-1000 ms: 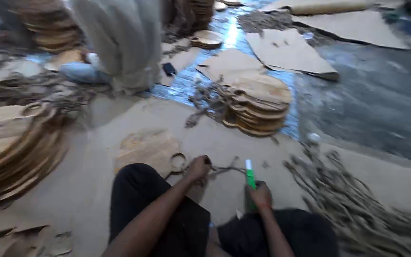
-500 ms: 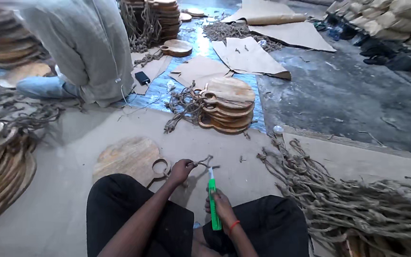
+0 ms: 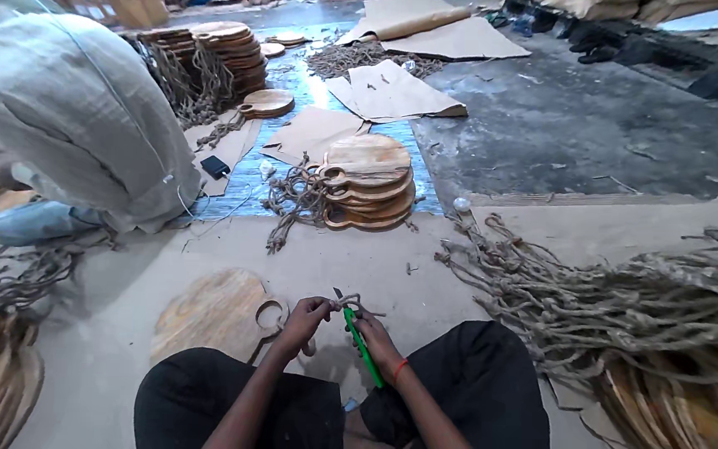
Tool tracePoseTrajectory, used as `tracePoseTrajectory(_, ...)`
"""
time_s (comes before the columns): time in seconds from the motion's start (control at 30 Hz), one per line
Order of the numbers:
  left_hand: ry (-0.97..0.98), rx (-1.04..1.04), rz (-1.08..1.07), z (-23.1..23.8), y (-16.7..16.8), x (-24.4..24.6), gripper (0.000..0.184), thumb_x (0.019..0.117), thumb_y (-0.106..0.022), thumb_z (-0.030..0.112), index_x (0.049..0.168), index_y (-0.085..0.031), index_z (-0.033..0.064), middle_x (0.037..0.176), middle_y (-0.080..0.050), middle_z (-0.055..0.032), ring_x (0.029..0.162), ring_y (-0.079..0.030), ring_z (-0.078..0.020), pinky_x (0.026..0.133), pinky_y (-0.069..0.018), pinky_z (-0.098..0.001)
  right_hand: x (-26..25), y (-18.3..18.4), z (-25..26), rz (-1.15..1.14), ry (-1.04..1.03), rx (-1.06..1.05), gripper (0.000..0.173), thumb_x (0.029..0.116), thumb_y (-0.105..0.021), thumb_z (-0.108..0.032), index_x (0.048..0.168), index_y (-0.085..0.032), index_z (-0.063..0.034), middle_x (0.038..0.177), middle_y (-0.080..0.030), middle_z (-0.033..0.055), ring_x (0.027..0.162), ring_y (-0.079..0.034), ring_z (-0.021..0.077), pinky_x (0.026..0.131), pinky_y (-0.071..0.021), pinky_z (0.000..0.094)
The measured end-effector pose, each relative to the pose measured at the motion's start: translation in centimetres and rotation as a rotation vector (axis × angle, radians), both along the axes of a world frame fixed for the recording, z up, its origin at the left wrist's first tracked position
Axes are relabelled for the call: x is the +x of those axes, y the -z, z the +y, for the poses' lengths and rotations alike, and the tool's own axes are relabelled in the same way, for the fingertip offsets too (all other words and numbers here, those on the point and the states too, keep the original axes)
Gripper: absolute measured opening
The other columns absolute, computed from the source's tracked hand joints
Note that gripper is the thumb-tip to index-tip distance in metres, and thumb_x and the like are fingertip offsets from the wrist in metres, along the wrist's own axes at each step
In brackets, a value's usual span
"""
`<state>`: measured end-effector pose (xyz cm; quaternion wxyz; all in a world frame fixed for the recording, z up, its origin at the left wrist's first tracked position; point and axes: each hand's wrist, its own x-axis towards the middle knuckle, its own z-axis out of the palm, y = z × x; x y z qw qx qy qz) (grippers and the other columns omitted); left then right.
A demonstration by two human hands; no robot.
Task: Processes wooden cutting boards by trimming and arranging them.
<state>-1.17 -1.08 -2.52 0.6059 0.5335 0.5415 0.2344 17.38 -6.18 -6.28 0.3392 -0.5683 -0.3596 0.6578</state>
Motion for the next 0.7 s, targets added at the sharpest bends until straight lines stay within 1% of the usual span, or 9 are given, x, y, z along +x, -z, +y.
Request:
tracePoseTrajectory(0.03,0.010,0.003,-0.020,0.1,0.1,0.0,0.025,0.1073,-0.052,0.019,0.114,-0.070,0.0036,0.080,-0.061,0.0038,0.054,-0.041,-0.0006,0.050,-0.0339,-0.0182,0.1,0.0,0.1,0.013,0.003,0.019,0.033,0.1093,-0.039,-0.021,0.132,-0.055,-0.0023,0.095,-0.064,0.0049,0.066,-0.056,0.0103,0.057,-0.0460,0.0261)
tracePoseTrajectory(0.1,0.042,0.007,-0.054,0.3,0.3,0.1,0.027,0.1066,-0.053,0.020,0.124,-0.067,0.0052,0.085,-0.063,0.0032,0.058,-0.043,-0.0007,0.052,-0.0342,-0.0183,0.4,0.3,0.1,0.056,0.005,0.052,0.039,0.1070,-0.037,-0.020,0.140,-0.053,-0.0044,0.086,-0.061,0.0016,0.062,-0.053,0.0088,0.053,-0.0439,0.0242)
tracePoseTrajectory(0.2,0.086,0.009,-0.077,0.4,0.3,0.3,0.030,0.1066,-0.051,0.021,0.127,-0.067,0.0074,0.091,-0.063,0.0042,0.059,-0.042,0.0003,0.053,-0.0341,-0.0184,0.6,0.7,0.2,0.113,0.017,0.081,0.041,0.1068,-0.037,-0.022,0.140,-0.053,-0.0053,0.080,-0.056,-0.0014,0.060,-0.052,0.0073,0.053,-0.0459,0.0233)
tracePoseTrajectory(0.3,0.134,-0.007,-0.064,0.4,0.2,0.2,0.030,0.1058,-0.049,0.021,0.125,-0.069,0.0100,0.091,-0.066,0.0056,0.058,-0.041,0.0011,0.053,-0.0334,-0.0191,0.7,0.9,0.1,0.189,0.035,0.079,0.032,0.1074,-0.038,-0.024,0.127,-0.053,-0.0035,0.074,-0.054,-0.0025,0.055,-0.054,0.0076,0.053,-0.0503,0.0235)
tracePoseTrajectory(0.4,0.161,-0.017,-0.055,0.4,0.2,0.2,0.030,0.1053,-0.048,0.021,0.123,-0.069,0.0113,0.082,-0.059,0.0066,0.055,-0.038,0.0000,0.049,-0.0323,-0.0194,0.9,0.9,-0.1,0.256,0.040,0.089,0.030,0.1017,-0.038,-0.021,0.121,-0.052,-0.0033,0.076,-0.057,-0.0021,0.052,-0.052,0.0065,0.048,-0.0479,0.0215)
tracePoseTrajectory(0.47,0.180,-0.027,-0.061,0.5,-0.1,0.4,0.030,0.1059,-0.047,0.020,0.123,-0.070,0.0116,0.082,-0.058,0.0068,0.054,-0.038,-0.0001,0.049,-0.0320,-0.0192,1.0,1.1,-0.1,0.266,0.040,0.122,0.029,0.0988,-0.038,-0.021,0.114,-0.055,-0.0042,0.075,-0.060,-0.0027,0.050,-0.051,0.0048,0.046,-0.0461,0.0200)
tracePoseTrajectory(0.57,0.222,-0.017,-0.084,0.5,-0.3,0.5,0.031,0.1051,-0.045,0.019,0.122,-0.070,0.0112,0.086,-0.062,0.0080,0.054,-0.037,0.0025,0.049,-0.0314,-0.0177,0.8,1.1,-0.1,0.224,0.037,0.198,0.029,0.1045,-0.040,-0.030,0.105,-0.059,-0.0069,0.065,-0.054,-0.0078,0.047,-0.046,0.0018,0.044,-0.0420,0.0177)
tracePoseTrajectory(0.63,0.261,0.028,-0.075,0.2,-0.3,0.6,0.032,0.1052,-0.045,0.020,0.123,-0.069,0.0098,0.095,-0.067,0.0063,0.060,-0.044,0.0035,0.054,-0.0360,-0.0177,0.8,0.9,-0.4,0.190,0.045,0.216,0.031,0.1074,-0.039,-0.029,0.100,-0.061,-0.0079,0.060,-0.050,-0.0099,0.044,-0.042,0.0001,0.042,-0.0390,0.0170)
tracePoseTrajectory(0.7,0.288,0.076,-0.045,0.2,-0.6,0.6,0.031,0.1048,-0.053,0.023,0.126,-0.068,0.0063,0.100,-0.070,0.0005,0.075,-0.058,-0.0011,0.069,-0.0495,-0.0227,0.8,1.0,-0.3,0.179,0.045,0.219,0.034,0.1075,-0.038,-0.032,0.095,-0.060,-0.0100,0.058,-0.049,-0.0102,0.042,-0.041,0.0001,0.040,-0.0382,0.0170)
